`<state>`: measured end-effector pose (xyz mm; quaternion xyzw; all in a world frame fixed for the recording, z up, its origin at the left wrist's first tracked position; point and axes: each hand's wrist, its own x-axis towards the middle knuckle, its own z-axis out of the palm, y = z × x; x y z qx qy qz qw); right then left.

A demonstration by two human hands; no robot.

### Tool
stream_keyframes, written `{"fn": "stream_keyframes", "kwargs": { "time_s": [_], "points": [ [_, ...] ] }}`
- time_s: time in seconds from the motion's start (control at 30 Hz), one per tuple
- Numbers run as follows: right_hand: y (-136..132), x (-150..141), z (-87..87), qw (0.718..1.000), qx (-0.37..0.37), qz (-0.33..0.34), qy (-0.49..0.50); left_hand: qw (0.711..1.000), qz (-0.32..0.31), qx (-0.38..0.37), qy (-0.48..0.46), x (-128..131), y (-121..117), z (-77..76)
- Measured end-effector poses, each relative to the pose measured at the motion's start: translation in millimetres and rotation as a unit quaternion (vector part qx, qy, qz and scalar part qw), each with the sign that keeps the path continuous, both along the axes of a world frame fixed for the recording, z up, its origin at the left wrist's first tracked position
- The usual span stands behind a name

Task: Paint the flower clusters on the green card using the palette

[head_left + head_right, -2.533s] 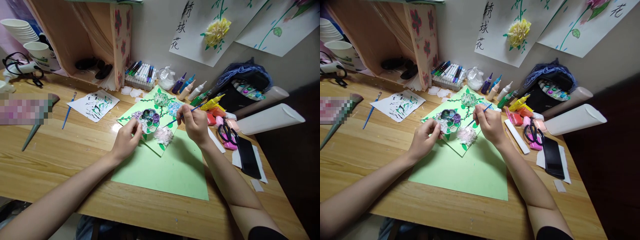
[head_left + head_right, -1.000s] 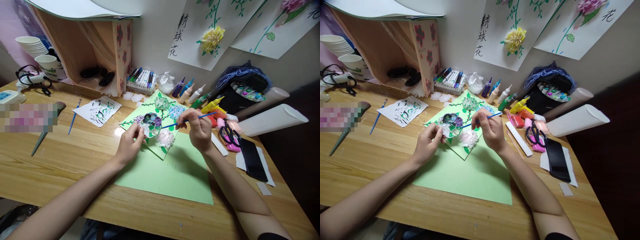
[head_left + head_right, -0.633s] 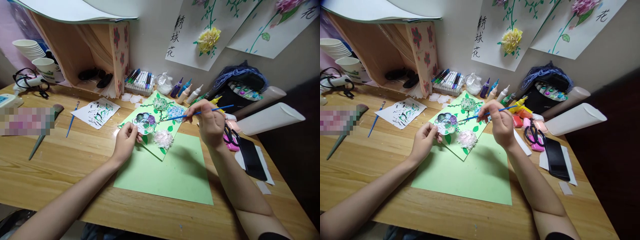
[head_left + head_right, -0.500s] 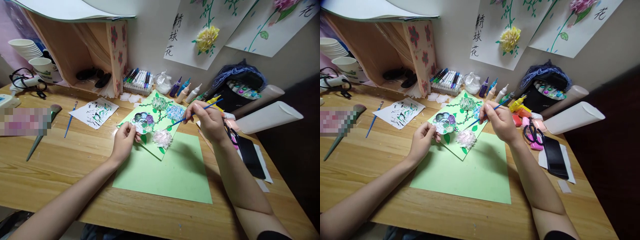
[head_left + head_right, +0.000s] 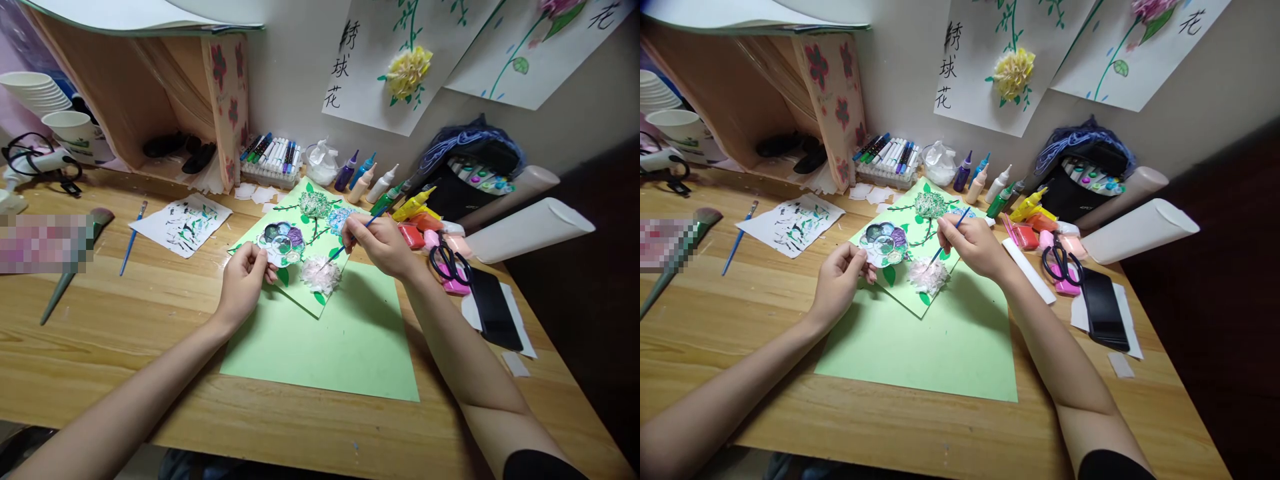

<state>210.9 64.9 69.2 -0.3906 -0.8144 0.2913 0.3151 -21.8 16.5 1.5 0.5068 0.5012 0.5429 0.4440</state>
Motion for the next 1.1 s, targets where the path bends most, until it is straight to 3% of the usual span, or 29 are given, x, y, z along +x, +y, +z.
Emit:
{"fn": "stream_keyframes", "kwargs": {
  "time_s": [0.53, 0.83, 1.1],
  "points": [
    [0.5, 4.0, 0.6, 0.999, 0.002, -0.035, -0.001, 1.0, 0.008, -0.001, 0.0, -0.7, -0.2, 1.5],
    [-1.5, 0.6, 2.0, 0.999, 0.006, -0.004, -0.038, 1.0, 0.006, 0.003, -0.004, -0.1, -0.2, 0.9],
    [-3.8, 0.5, 6.3, 0.998, 0.027, -0.017, -0.053, 1.0, 0.007, 0.006, 0.002, -0.1, 0.2, 1.2]
  ]
}}
